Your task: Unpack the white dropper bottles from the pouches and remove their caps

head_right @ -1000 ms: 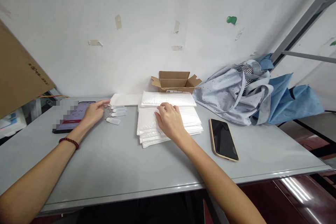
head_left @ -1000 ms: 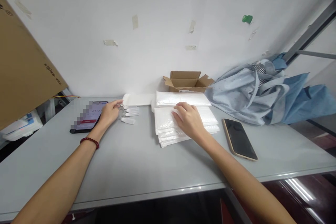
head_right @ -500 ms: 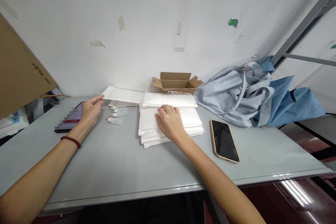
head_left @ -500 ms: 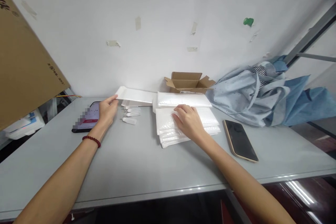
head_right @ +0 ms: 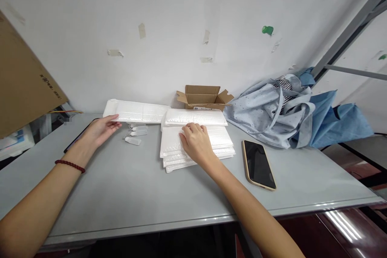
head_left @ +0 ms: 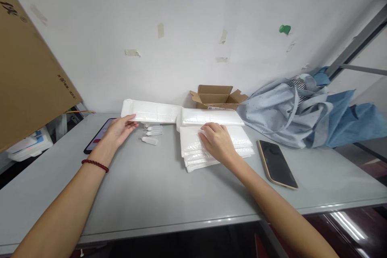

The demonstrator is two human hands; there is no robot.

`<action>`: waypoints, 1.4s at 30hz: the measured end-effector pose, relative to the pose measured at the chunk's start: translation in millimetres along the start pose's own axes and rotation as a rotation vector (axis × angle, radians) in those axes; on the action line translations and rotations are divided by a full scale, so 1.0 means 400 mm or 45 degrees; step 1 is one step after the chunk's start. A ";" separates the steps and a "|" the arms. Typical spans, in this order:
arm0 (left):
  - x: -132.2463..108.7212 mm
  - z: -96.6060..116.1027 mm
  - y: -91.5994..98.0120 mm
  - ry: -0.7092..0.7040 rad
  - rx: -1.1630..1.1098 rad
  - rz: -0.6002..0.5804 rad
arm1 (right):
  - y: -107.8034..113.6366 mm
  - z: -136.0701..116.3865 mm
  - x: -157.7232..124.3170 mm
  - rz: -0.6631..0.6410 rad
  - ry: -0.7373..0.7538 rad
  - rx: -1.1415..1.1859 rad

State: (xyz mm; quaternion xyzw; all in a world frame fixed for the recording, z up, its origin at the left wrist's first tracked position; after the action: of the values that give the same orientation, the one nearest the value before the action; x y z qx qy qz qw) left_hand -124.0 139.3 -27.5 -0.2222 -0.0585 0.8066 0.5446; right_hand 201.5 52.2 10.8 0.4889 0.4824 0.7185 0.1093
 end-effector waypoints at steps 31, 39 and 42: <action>-0.201 -0.086 -0.170 0.088 0.129 -0.525 | 0.060 -0.104 -0.009 0.308 0.524 -0.008; -0.291 -0.157 -0.224 0.109 0.924 -1.079 | 0.022 -0.085 -0.002 -0.019 0.328 -0.020; -0.293 -0.155 -0.225 0.077 0.924 -1.064 | 0.008 -0.085 -0.005 -0.109 0.289 -0.049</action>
State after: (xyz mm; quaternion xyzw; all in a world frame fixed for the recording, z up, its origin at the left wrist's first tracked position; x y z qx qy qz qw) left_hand 14.9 60.2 -18.1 -0.0014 0.1557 0.4836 0.8613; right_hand 176.0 29.4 10.4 0.3812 0.4984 0.7730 0.0939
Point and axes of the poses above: each hand's wrist, its own x-axis towards the middle knuckle, its own y-axis out of the back of the hand, z = x × y, the point moved 6 cm from there along x, towards the middle knuckle, and after that the axes turned 10 degrees about y, right-handed, at the moved point
